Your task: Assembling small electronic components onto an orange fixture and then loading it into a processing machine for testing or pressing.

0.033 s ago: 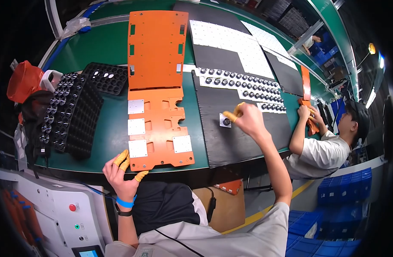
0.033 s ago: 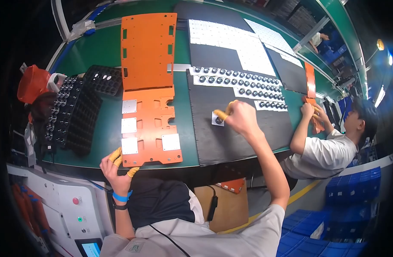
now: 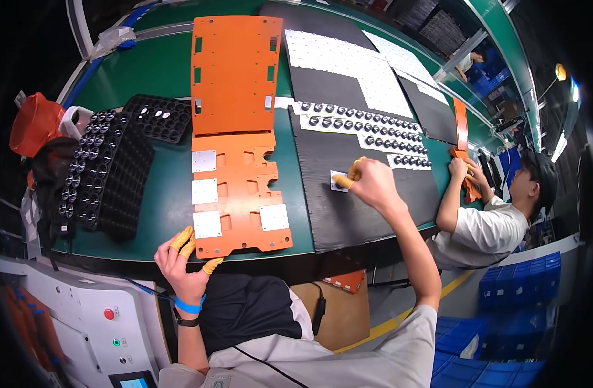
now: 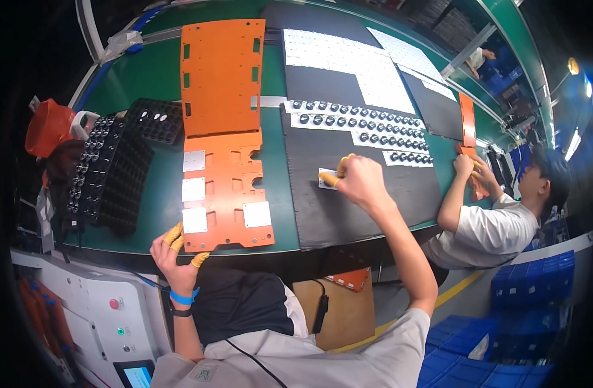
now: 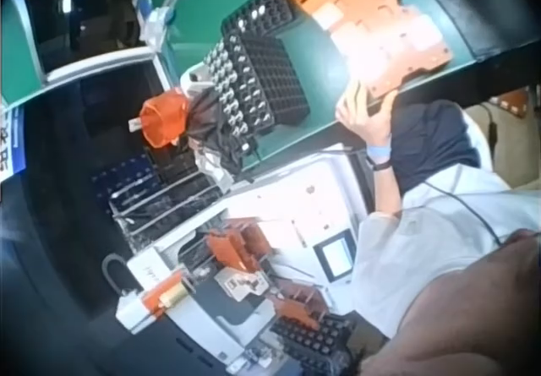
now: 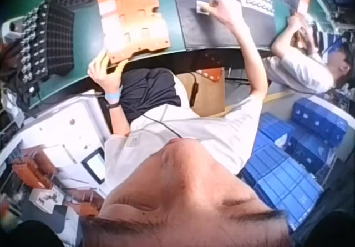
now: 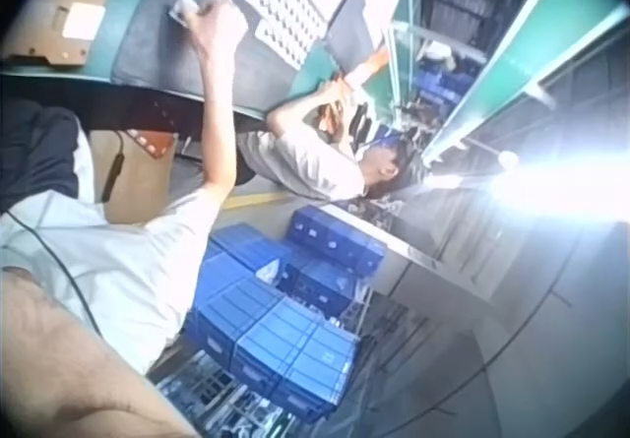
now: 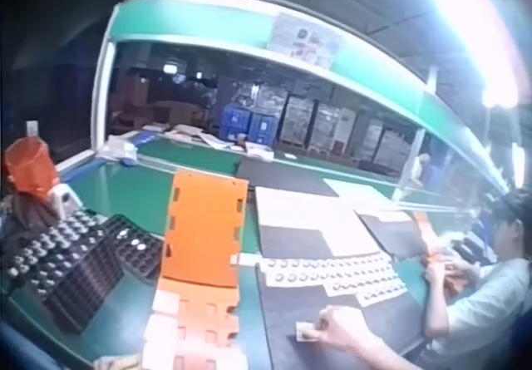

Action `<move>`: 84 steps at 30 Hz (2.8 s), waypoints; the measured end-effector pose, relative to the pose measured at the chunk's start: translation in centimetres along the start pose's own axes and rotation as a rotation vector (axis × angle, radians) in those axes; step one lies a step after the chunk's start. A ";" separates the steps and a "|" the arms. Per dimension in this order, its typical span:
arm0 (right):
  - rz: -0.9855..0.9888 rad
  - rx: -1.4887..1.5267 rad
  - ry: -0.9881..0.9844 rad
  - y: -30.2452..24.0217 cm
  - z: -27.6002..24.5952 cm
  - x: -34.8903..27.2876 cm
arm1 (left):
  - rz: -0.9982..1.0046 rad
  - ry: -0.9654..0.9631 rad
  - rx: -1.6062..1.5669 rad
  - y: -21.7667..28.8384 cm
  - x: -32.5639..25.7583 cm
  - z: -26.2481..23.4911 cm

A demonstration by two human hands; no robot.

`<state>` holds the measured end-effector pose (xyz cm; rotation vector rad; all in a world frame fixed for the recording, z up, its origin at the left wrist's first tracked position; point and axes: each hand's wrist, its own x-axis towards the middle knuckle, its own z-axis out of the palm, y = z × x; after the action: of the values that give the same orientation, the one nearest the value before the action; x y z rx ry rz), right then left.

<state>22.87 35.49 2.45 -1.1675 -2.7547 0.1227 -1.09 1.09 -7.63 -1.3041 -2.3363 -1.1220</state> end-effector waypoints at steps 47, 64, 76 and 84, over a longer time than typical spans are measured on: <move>-0.031 0.543 -0.447 -11.0 1.5 -2.6 | -0.246 0.009 -0.247 1.8 1.9 -1.8; -0.183 0.155 0.476 -2.3 2.4 -3.5 | -0.591 -0.296 -0.375 2.0 6.5 -1.2; -0.082 0.283 0.270 3.1 2.8 -3.9 | -0.383 -0.277 -0.054 1.8 5.9 -0.4; -0.175 -0.013 0.485 4.3 3.8 2.1 | -0.421 -0.260 -0.060 1.7 5.7 0.0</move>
<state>23.83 39.96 -1.62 -0.8178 -2.4077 -0.1762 -3.01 5.14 -3.77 -1.0560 -2.8872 -1.2041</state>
